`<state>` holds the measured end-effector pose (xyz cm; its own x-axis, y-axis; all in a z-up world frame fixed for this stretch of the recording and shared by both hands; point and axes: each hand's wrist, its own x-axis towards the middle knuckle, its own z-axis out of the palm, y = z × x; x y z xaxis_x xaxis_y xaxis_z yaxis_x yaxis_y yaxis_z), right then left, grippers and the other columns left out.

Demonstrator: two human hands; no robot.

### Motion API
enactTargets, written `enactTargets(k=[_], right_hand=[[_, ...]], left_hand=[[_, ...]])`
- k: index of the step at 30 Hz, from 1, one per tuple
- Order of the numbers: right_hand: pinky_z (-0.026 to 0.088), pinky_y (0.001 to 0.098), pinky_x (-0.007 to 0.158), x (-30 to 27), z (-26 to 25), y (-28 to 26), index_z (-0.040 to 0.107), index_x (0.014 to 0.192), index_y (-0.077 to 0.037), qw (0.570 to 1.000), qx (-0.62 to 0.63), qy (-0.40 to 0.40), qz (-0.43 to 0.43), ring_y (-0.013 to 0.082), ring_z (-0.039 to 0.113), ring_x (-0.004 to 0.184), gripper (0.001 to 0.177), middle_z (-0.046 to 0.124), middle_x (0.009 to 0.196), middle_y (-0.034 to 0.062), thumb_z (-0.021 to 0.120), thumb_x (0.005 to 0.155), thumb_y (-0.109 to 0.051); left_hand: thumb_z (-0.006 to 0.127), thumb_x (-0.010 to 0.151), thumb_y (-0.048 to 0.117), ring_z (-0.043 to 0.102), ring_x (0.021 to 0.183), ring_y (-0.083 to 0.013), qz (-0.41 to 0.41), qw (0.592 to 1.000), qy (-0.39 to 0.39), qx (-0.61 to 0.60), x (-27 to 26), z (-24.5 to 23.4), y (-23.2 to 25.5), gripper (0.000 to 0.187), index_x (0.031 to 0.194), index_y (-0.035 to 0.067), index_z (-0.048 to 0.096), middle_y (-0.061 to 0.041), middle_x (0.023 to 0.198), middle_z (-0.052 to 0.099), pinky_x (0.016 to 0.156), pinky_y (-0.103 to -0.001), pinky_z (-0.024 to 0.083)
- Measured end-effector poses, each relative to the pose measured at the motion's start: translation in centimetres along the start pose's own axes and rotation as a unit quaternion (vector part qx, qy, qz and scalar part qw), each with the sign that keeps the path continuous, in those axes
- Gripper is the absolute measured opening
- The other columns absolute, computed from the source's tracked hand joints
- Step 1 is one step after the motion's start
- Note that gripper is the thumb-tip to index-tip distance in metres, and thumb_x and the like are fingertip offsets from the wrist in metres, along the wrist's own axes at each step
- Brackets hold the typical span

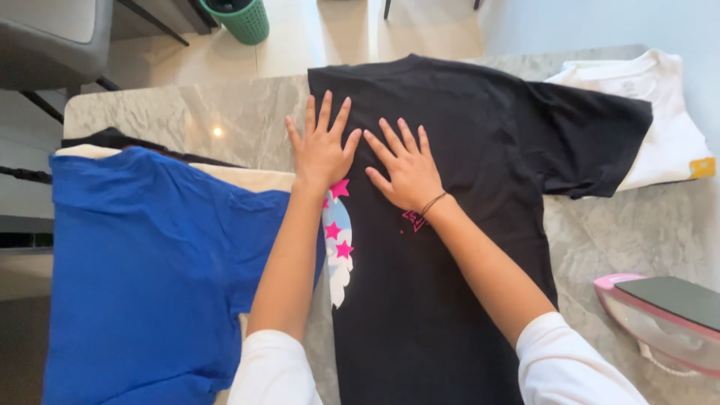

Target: Folding a black t-shirt on a table by smoothing the fabric and making several folds.

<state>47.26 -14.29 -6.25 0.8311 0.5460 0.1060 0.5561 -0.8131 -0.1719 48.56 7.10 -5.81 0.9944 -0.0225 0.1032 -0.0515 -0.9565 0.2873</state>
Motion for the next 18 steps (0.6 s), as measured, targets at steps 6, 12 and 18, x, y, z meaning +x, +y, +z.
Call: enactTargets(k=[6, 12, 18], right_hand=[[0.021, 0.0716, 0.130, 0.1, -0.1, 2.2, 0.040, 0.174, -0.037, 0.999, -0.007, 0.009, 0.049, 0.0434, 0.035, 0.164, 0.069, 0.038, 0.180, 0.0086, 0.052, 0.111, -0.060], [0.013, 0.0764, 0.130, -2.8, -1.3, 9.6, 0.035, 0.177, -0.041, 0.987, -0.014, 0.003, 0.158, 0.0434, 0.024, 0.168, 0.070, 0.029, 0.185, 0.0061, 0.047, 0.112, -0.063], [0.030, 0.0732, 0.126, -3.4, 0.6, 10.9, 0.048, 0.170, -0.014, 0.971, -0.034, 0.122, 0.202, 0.0523, 0.039, 0.157, 0.078, 0.043, 0.172, 0.0244, 0.064, 0.105, -0.054]], left_hand=[[0.043, 0.115, 0.067, 0.020, 0.172, -0.0336, -0.059, 0.998, -0.004, 0.001, 1.0, 1.7, -0.6, 0.079, 0.179, 0.022, 0.032, -0.011, 0.187, 0.020, 0.133, -0.071, 0.015], [0.040, 0.114, 0.063, 0.027, 0.170, -0.0307, -0.078, 0.997, 0.002, 0.021, 1.5, 2.4, -1.0, 0.076, 0.178, 0.020, 0.033, -0.011, 0.185, 0.027, 0.132, -0.068, 0.020], [0.048, 0.115, 0.036, 0.037, 0.165, -0.0320, 0.032, 0.998, 0.051, 0.017, 0.9, 2.9, -4.2, 0.063, 0.177, 0.027, 0.038, -0.007, 0.184, 0.031, 0.126, -0.063, 0.025]])
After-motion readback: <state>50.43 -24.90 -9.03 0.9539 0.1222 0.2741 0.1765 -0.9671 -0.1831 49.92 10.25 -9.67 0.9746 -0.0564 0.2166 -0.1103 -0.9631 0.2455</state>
